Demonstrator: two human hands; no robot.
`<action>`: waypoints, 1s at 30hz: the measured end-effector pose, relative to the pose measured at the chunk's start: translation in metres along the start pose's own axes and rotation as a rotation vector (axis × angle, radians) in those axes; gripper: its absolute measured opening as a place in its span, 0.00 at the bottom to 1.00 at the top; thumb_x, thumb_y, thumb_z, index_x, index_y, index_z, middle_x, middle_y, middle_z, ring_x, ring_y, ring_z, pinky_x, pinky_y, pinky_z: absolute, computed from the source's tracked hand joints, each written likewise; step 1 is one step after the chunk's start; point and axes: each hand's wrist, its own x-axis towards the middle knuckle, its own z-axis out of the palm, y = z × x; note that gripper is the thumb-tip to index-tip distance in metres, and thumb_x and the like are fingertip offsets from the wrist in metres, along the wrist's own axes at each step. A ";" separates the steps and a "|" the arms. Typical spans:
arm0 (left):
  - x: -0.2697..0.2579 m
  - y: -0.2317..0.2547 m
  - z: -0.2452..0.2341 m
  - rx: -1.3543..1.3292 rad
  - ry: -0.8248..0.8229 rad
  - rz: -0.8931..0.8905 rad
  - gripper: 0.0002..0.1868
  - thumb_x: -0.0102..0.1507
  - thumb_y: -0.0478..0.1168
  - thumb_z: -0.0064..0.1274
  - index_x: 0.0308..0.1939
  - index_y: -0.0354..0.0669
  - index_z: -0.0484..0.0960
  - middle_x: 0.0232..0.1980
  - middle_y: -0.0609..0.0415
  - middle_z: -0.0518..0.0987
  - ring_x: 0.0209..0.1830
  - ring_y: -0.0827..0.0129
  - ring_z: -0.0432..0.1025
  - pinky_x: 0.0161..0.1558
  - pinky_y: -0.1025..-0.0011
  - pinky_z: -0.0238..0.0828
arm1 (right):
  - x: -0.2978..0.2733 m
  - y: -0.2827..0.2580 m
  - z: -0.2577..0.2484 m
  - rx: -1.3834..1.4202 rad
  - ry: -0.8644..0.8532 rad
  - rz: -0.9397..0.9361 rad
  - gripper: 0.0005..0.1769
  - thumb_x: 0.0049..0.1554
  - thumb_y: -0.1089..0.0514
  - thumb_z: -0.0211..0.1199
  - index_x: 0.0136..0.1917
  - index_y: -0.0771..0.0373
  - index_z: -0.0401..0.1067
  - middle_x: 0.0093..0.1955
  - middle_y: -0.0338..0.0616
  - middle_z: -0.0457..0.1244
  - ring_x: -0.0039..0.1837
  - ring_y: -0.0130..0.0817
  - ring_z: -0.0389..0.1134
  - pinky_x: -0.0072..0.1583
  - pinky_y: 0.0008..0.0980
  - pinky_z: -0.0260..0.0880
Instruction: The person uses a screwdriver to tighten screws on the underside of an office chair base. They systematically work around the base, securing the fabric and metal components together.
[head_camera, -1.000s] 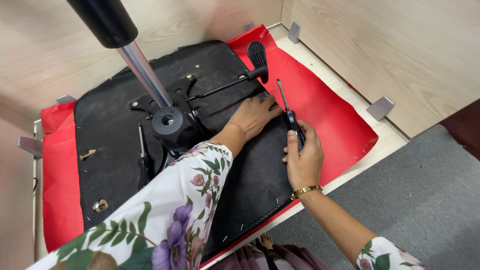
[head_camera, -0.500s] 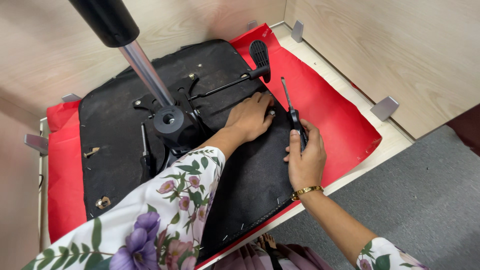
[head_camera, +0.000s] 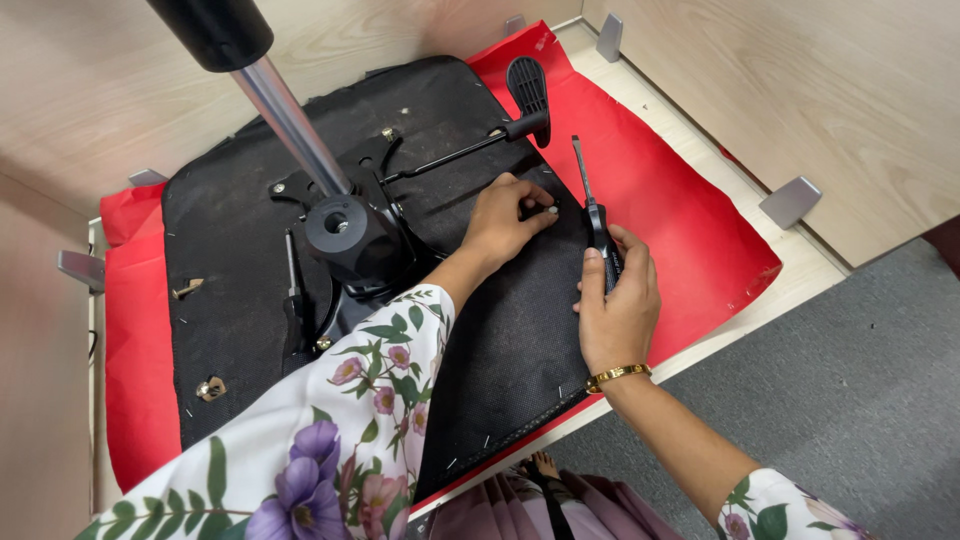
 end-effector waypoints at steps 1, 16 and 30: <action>0.000 -0.002 0.000 -0.014 -0.011 -0.004 0.13 0.55 0.42 0.67 0.43 0.46 0.88 0.41 0.57 0.75 0.40 0.69 0.72 0.46 0.69 0.72 | 0.000 0.001 0.000 0.000 0.004 -0.010 0.23 0.65 0.53 0.57 0.67 0.68 0.64 0.60 0.52 0.64 0.40 0.28 0.71 0.36 0.26 0.75; 0.001 -0.009 -0.003 -0.076 -0.041 0.041 0.15 0.54 0.40 0.68 0.45 0.47 0.88 0.38 0.58 0.75 0.34 0.72 0.69 0.42 0.72 0.72 | -0.009 0.018 0.005 -0.168 0.035 -0.232 0.34 0.66 0.59 0.61 0.78 0.63 0.48 0.67 0.53 0.54 0.66 0.48 0.64 0.61 0.47 0.71; -0.001 0.019 -0.011 0.406 -0.139 0.223 0.13 0.66 0.46 0.52 0.53 0.51 0.77 0.51 0.51 0.75 0.55 0.56 0.72 0.54 0.55 0.70 | -0.005 0.008 0.007 -0.204 0.004 -0.188 0.31 0.64 0.56 0.59 0.75 0.65 0.53 0.67 0.59 0.54 0.66 0.55 0.64 0.60 0.51 0.69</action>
